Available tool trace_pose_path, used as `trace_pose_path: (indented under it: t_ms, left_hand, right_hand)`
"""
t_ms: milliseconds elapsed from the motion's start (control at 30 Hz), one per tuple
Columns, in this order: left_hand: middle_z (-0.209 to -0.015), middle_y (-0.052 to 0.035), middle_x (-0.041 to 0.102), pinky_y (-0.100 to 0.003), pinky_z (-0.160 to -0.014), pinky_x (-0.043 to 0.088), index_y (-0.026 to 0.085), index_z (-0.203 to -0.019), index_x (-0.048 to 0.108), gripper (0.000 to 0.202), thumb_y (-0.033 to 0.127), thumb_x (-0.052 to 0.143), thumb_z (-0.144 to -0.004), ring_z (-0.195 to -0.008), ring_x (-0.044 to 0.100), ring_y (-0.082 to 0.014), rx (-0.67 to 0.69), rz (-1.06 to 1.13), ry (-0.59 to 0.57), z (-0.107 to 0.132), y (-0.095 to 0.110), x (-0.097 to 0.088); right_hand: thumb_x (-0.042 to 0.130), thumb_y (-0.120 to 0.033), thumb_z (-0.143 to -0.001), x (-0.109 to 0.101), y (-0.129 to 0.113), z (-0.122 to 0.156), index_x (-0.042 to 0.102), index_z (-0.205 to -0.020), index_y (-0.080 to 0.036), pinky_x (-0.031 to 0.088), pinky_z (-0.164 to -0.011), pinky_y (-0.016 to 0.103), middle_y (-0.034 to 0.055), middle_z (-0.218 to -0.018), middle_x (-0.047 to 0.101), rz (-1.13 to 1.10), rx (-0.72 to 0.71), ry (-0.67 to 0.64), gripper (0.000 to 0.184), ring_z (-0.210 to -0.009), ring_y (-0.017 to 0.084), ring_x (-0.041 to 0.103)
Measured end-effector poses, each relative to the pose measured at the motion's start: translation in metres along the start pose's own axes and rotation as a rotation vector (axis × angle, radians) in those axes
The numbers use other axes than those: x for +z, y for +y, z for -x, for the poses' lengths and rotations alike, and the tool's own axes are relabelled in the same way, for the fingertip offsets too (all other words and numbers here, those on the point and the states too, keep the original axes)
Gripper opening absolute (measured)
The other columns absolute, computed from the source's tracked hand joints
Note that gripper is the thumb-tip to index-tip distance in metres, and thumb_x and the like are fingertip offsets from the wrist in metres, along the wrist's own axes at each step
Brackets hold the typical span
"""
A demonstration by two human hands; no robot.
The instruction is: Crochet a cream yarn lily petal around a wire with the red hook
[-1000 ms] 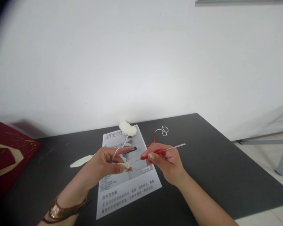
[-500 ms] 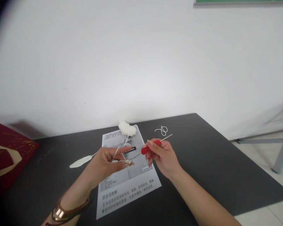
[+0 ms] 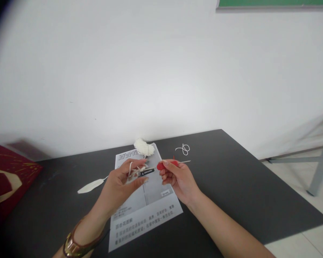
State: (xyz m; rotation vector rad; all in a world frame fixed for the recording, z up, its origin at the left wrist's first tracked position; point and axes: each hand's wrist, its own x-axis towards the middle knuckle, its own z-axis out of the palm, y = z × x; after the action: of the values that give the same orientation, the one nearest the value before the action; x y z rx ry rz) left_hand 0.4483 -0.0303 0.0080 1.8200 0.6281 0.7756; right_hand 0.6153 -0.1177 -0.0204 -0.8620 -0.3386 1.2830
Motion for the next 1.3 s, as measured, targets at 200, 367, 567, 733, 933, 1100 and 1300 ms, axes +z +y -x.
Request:
trace_pose_path:
  t_ms: [200,367,567,733,933,1100,1300]
  left_hand:
    - [-0.078,0.0,0.06,-0.024,-0.069,0.043,0.022,-0.105,0.068,0.027,0.015,0.062,-0.08,-0.073,0.053,-0.0129,0.052,0.017,0.084,0.001,-0.005,0.007]
    - [-0.095,-0.0019,0.058,-0.024,-0.071,0.043,0.025,-0.112,0.064,0.038,0.007,0.057,-0.08,-0.081,0.055,-0.013,0.26,-0.089,0.16,0.004,-0.007,0.009]
    - [-0.077,0.0002,0.063,-0.026,-0.071,0.043,0.024,-0.115,0.066,0.041,0.008,0.061,-0.077,-0.073,0.059,-0.014,0.243,-0.183,0.213,0.007,-0.006,0.008]
    - [-0.067,0.0013,0.067,-0.03,-0.082,0.041,0.023,-0.096,0.075,0.037,0.012,0.076,-0.061,-0.073,0.059,-0.0152,-0.245,0.251,0.192,0.0,0.0,0.007]
    - [-0.068,-0.0009,0.067,-0.028,-0.071,0.047,0.022,-0.093,0.076,0.038,0.017,0.08,-0.056,-0.072,0.06,-0.0156,-0.369,0.519,0.157,-0.002,-0.007,0.016]
    - [-0.08,-0.0007,0.069,-0.026,-0.074,0.045,0.024,-0.097,0.075,0.039,0.017,0.08,-0.059,-0.074,0.059,-0.0124,-0.382,0.601,0.227,0.003,-0.013,0.026]
    - [-0.072,0.0046,0.066,-0.026,-0.078,0.042,0.024,-0.108,0.069,0.046,0.017,0.078,-0.064,-0.07,0.057,-0.0091,-0.377,0.655,0.33,0.007,-0.015,0.038]
  right_hand:
    - [0.073,-0.025,-0.075,0.0,0.001,0.0,0.071,-0.077,-0.01,0.048,-0.042,0.012,0.0005,-0.057,0.066,-0.013,0.013,-0.024,0.015,-0.044,0.005,0.057]
    - [0.073,-0.025,-0.076,0.001,0.002,-0.001,0.07,-0.076,-0.01,0.048,-0.041,0.012,0.0006,-0.056,0.067,-0.027,0.033,-0.029,0.016,-0.043,0.005,0.057]
    - [0.072,-0.025,-0.076,0.001,0.001,0.001,0.07,-0.076,-0.009,0.049,-0.042,0.012,0.0008,-0.055,0.067,-0.038,0.066,-0.04,0.016,-0.042,0.005,0.058]
    - [0.073,-0.025,-0.074,0.003,0.002,0.001,0.07,-0.078,-0.009,0.051,-0.044,0.013,0.0018,-0.057,0.068,-0.005,0.054,-0.054,0.016,-0.044,0.006,0.059]
    - [0.073,-0.026,-0.075,0.002,0.006,0.001,0.07,-0.08,-0.011,0.053,-0.046,0.016,0.0027,-0.059,0.07,-0.014,-0.028,-0.036,0.016,-0.047,0.008,0.062]
    - [0.075,-0.027,-0.073,0.002,0.009,-0.001,0.07,-0.077,-0.012,0.053,-0.045,0.016,0.003,-0.059,0.071,0.005,-0.074,0.004,0.017,-0.047,0.009,0.063]
    - [0.074,-0.032,-0.073,0.006,0.01,0.001,0.071,-0.078,-0.014,0.053,-0.046,0.019,0.0035,-0.059,0.07,0.159,-0.214,0.061,0.019,-0.047,0.011,0.062]
